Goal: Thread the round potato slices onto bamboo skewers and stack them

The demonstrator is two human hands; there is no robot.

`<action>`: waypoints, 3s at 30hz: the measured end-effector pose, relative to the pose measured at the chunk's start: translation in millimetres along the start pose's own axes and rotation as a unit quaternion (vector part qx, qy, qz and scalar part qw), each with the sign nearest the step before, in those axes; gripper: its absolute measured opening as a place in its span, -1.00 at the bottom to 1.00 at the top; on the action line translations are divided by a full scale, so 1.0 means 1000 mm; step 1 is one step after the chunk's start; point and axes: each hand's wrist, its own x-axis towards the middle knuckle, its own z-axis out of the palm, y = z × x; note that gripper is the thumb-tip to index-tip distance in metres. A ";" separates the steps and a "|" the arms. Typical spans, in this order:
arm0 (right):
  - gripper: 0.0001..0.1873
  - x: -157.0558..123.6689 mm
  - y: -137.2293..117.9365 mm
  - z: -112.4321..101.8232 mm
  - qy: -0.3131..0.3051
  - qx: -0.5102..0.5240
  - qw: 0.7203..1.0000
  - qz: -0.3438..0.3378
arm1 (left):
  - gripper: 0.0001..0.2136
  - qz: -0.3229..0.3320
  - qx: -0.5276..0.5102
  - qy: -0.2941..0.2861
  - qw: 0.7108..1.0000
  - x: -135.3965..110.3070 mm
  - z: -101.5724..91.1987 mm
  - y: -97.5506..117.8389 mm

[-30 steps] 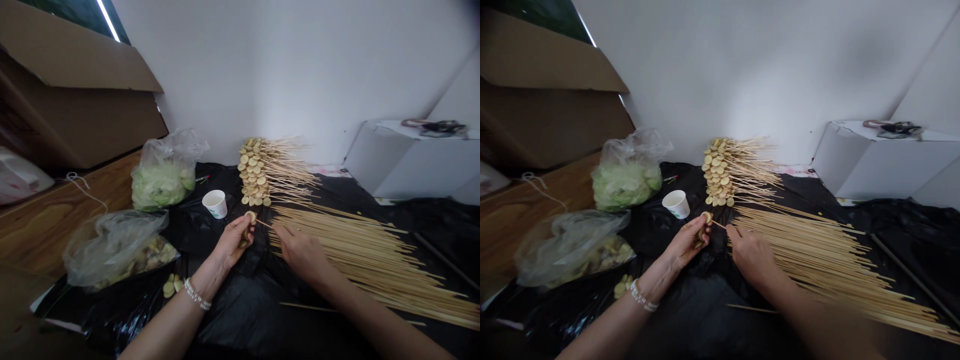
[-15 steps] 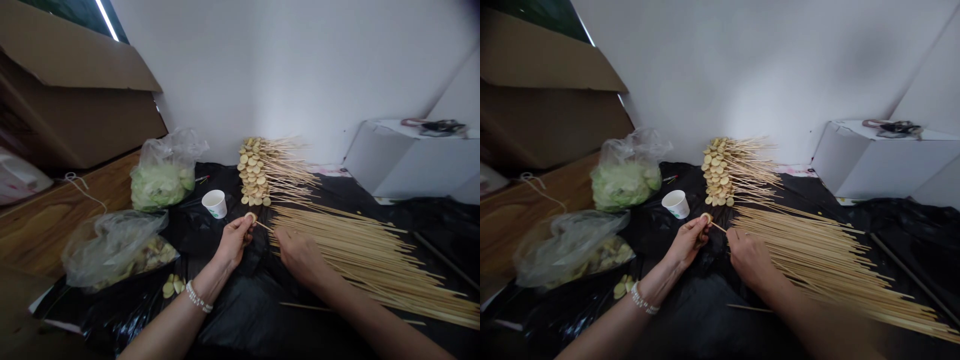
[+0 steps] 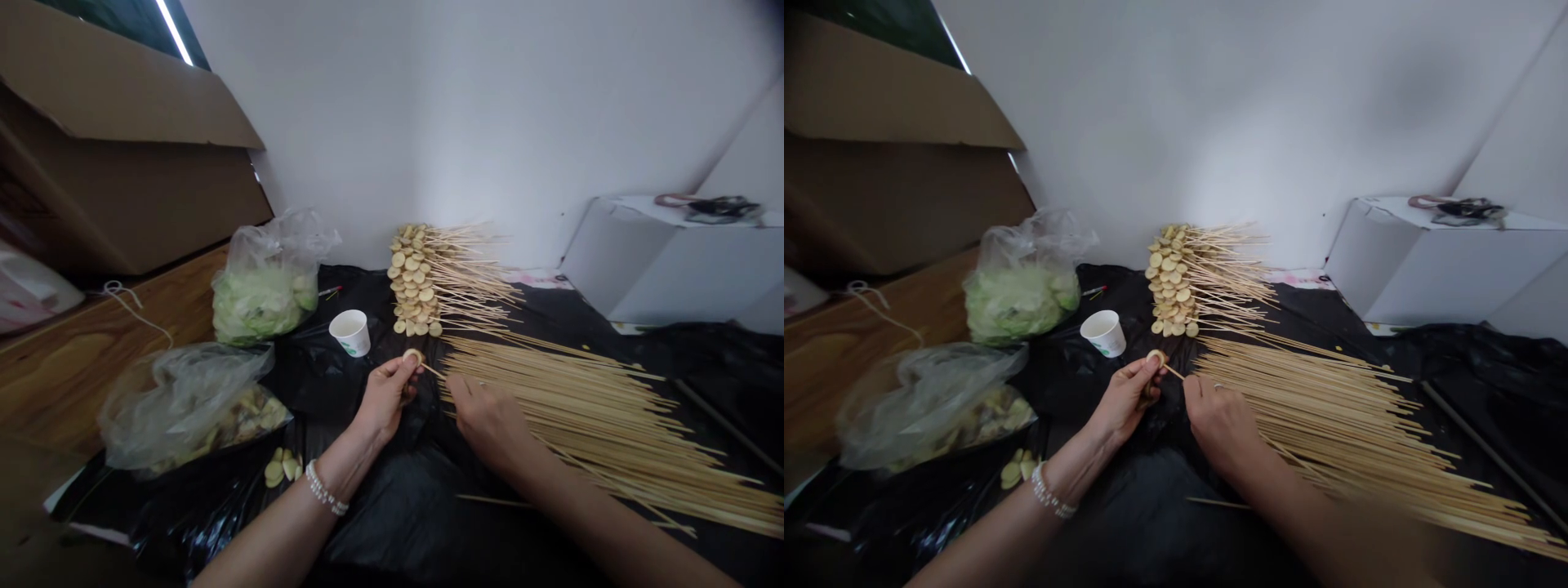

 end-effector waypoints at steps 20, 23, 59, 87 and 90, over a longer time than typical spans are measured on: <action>-0.80 0.007 -0.005 -0.008 -0.115 0.050 0.989 0.075 | -0.65 -0.001 0.033 -0.019 0.999 -0.002 0.002 -0.005; -0.78 0.010 -0.002 -0.008 -0.141 0.089 0.982 0.091 | -0.64 -0.007 0.036 -0.024 0.999 0.000 0.002 -0.006; -0.75 0.006 0.008 -0.001 -0.047 0.185 0.980 0.063 | -0.65 -0.010 0.017 -0.007 1.000 -0.003 0.002 0.002; -0.75 0.015 0.017 -0.006 -0.076 0.314 0.943 0.081 | -0.67 -0.014 0.003 -0.031 0.999 -0.003 0.003 0.003; -0.75 0.011 0.014 -0.005 -0.082 0.264 0.958 0.076 | -0.67 0.002 -0.013 -0.013 1.000 0.001 -0.001 0.007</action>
